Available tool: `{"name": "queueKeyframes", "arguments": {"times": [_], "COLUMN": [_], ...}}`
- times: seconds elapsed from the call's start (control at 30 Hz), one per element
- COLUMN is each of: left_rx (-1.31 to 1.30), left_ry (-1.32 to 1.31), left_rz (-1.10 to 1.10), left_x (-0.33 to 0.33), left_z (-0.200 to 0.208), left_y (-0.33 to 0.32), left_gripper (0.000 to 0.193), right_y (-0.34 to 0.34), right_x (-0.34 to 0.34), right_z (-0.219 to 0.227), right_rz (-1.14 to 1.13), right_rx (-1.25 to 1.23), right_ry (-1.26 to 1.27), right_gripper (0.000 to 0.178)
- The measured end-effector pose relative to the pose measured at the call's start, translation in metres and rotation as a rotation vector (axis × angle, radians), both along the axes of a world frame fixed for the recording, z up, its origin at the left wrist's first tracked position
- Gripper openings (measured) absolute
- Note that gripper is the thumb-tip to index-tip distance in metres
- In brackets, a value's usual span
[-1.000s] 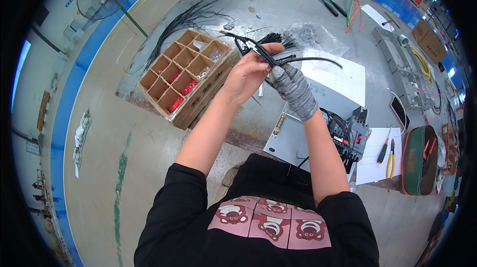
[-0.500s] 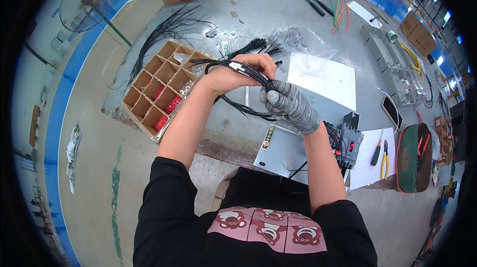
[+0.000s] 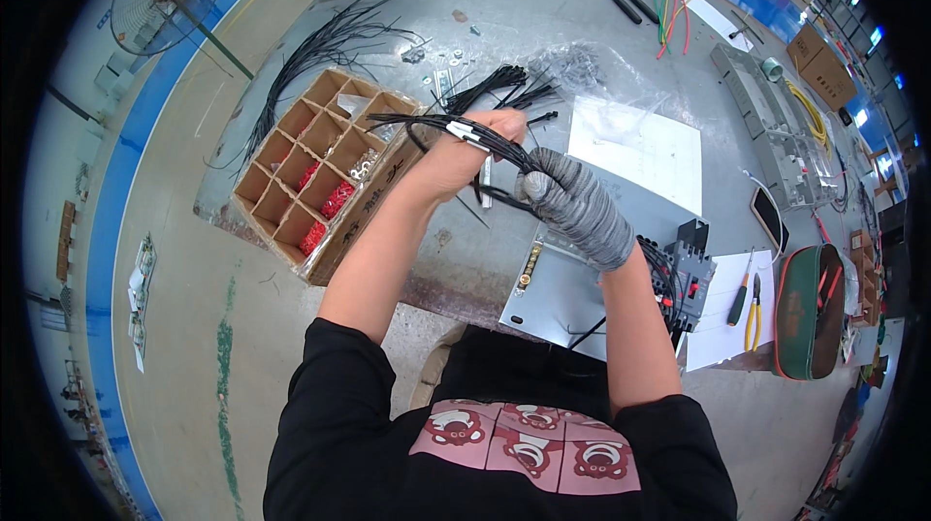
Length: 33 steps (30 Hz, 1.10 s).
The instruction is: The person routes black wires through a metal electrical enclosure, connects them to terminal blocks and circuit breakers, and secures the wiring with zip ties. They also apply white labels to the wires and organize the bundle inside the enclosure.
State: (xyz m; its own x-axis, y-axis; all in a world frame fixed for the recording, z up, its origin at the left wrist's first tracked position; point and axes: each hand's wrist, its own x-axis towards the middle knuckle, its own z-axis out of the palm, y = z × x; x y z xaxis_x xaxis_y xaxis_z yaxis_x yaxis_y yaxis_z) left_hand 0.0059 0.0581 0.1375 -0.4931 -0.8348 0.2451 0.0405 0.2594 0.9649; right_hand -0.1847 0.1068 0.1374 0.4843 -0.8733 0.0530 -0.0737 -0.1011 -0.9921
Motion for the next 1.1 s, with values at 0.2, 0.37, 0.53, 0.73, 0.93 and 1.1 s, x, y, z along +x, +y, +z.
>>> {"name": "queueKeyframes", "arguments": {"times": [0.2,0.37,0.53,0.73,0.93,1.1], "left_rx": [0.564,0.512,0.3,-0.11,0.063,0.41], "left_ry": [0.092,0.001,-0.036,-0.168,-0.482,0.017], "left_rz": [-0.097,0.017,0.198,0.419,0.497,0.176], "left_x": [-0.002,0.003,-0.005,-0.011,-0.014,-0.007], "left_z": [-0.004,0.002,0.013,0.003,0.039,0.057], "left_y": [0.021,0.029,0.055,0.064,0.09,0.075], "left_gripper": [0.032,0.017,0.024,0.015,0.035,0.04], "right_y": [0.007,0.005,0.01,0.006,0.009,0.008], "right_x": [0.002,0.011,0.019,0.032,0.037,0.031], "right_z": [-0.007,-0.024,-0.017,-0.019,-0.024,-0.025], "right_rz": [-0.178,-0.409,-0.467,-0.543,-0.39,-0.592], "right_rx": [-0.317,-0.684,-0.609,-0.638,-0.716,-0.947], "right_ry": [0.176,0.092,0.202,0.257,0.489,0.24], "right_gripper": [0.035,0.046,0.033,0.034,0.032,0.028]}}
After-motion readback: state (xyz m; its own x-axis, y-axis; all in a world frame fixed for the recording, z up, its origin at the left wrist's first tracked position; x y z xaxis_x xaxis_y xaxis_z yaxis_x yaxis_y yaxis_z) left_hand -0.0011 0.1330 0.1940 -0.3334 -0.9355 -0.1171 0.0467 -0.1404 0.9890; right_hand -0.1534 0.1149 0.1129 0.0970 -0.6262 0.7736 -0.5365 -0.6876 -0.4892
